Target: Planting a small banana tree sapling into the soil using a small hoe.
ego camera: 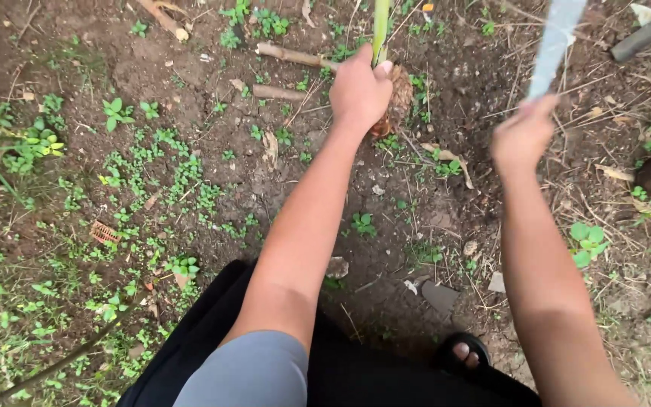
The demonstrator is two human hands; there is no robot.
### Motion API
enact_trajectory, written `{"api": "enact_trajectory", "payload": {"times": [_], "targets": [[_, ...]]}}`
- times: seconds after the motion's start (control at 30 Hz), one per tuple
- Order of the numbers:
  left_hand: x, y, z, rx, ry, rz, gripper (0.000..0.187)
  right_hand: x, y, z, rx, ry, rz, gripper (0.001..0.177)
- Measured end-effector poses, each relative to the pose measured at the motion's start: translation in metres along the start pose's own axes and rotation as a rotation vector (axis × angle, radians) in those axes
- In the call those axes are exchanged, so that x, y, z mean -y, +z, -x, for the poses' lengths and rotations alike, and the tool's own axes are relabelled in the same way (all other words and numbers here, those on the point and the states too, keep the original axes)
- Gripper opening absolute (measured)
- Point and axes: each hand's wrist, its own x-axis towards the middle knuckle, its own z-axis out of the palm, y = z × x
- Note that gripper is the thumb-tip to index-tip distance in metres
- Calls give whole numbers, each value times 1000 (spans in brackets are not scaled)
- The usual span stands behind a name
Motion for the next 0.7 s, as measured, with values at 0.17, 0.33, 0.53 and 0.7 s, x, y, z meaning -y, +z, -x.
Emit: {"api": "enact_trajectory", "payload": {"times": [0.17, 0.33, 0.53, 0.7], "targets": [[-17, -7, 7, 57, -26, 23, 28, -8, -2, 0, 359, 15, 326, 31], [-1, 9, 1, 10, 41, -21, 35, 37, -21, 38, 71, 61, 18, 35], [5, 15, 1, -50, 67, -27, 35, -48, 15, -43, 447, -52, 344, 43], [-7, 3, 8, 54, -9, 0, 37, -26, -98, -4, 674, 32, 483, 51]]}}
